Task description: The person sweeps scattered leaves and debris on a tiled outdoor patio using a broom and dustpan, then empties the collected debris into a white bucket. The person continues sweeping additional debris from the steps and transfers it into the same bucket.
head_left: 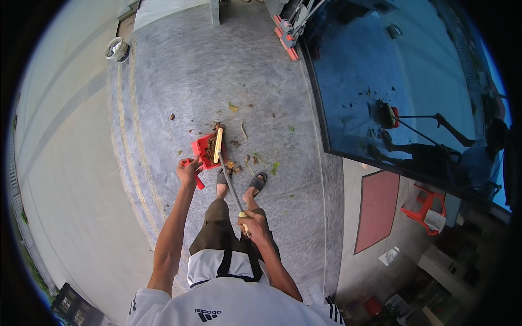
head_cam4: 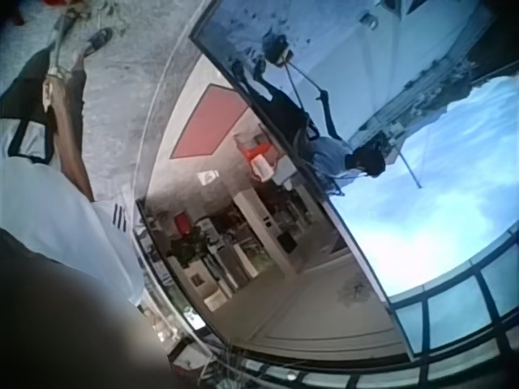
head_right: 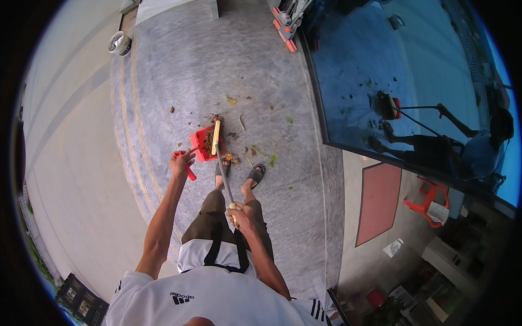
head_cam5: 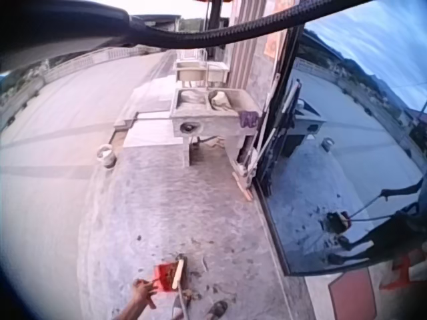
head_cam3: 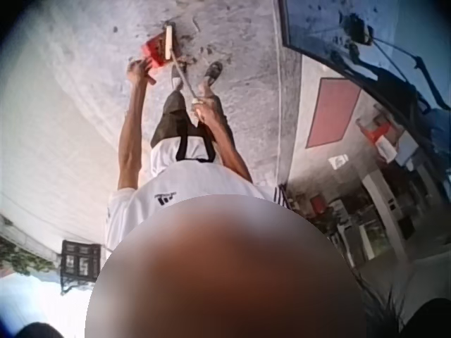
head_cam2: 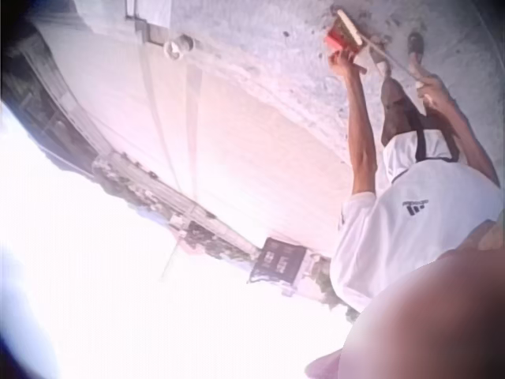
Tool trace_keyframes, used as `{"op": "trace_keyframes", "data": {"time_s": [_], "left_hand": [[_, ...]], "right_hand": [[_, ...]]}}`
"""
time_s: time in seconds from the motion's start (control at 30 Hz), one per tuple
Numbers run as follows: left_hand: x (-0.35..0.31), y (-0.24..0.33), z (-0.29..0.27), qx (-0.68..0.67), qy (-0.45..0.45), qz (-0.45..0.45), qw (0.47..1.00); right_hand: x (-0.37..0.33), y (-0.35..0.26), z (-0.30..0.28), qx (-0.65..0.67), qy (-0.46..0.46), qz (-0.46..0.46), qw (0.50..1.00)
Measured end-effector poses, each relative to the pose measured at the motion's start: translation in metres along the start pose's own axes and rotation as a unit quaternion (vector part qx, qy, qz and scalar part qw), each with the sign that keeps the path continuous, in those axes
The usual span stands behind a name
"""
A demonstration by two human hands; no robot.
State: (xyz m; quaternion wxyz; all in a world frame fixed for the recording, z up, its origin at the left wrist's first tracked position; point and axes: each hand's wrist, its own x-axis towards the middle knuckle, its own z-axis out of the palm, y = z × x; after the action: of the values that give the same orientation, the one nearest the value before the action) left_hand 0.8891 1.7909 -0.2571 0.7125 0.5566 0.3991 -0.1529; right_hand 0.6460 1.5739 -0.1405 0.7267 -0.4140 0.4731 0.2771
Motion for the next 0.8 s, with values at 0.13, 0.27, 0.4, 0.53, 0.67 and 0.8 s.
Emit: {"op": "trace_keyframes", "data": {"time_s": [0.13,0.27,0.4,0.53,0.67,0.8], "left_hand": [[0.01,0.0,-0.057,-0.046,0.046,-0.019,0.998],[0.021,-0.003,-0.106,-0.11,0.05,-0.027,0.992],[0.025,-0.001,-0.113,-0.119,0.063,-0.031,0.99],[0.019,0.003,-0.082,-0.129,0.079,-0.023,0.988],[0.003,0.006,-0.053,-0.138,0.109,-0.017,0.984],[-0.01,0.011,-0.049,-0.142,0.145,-0.031,0.979]], "right_hand": [[-0.025,-0.01,0.003,-0.018,0.061,-0.009,0.998],[-0.025,-0.025,0.022,-0.129,0.118,-0.084,0.981],[0.003,-0.052,0.034,-0.242,0.159,-0.142,0.946],[0.068,-0.086,0.031,-0.435,0.234,-0.288,0.82],[0.132,-0.109,0.024,-0.434,0.277,-0.342,0.786],[0.174,-0.144,0.037,-0.379,0.237,-0.228,0.865]]}}
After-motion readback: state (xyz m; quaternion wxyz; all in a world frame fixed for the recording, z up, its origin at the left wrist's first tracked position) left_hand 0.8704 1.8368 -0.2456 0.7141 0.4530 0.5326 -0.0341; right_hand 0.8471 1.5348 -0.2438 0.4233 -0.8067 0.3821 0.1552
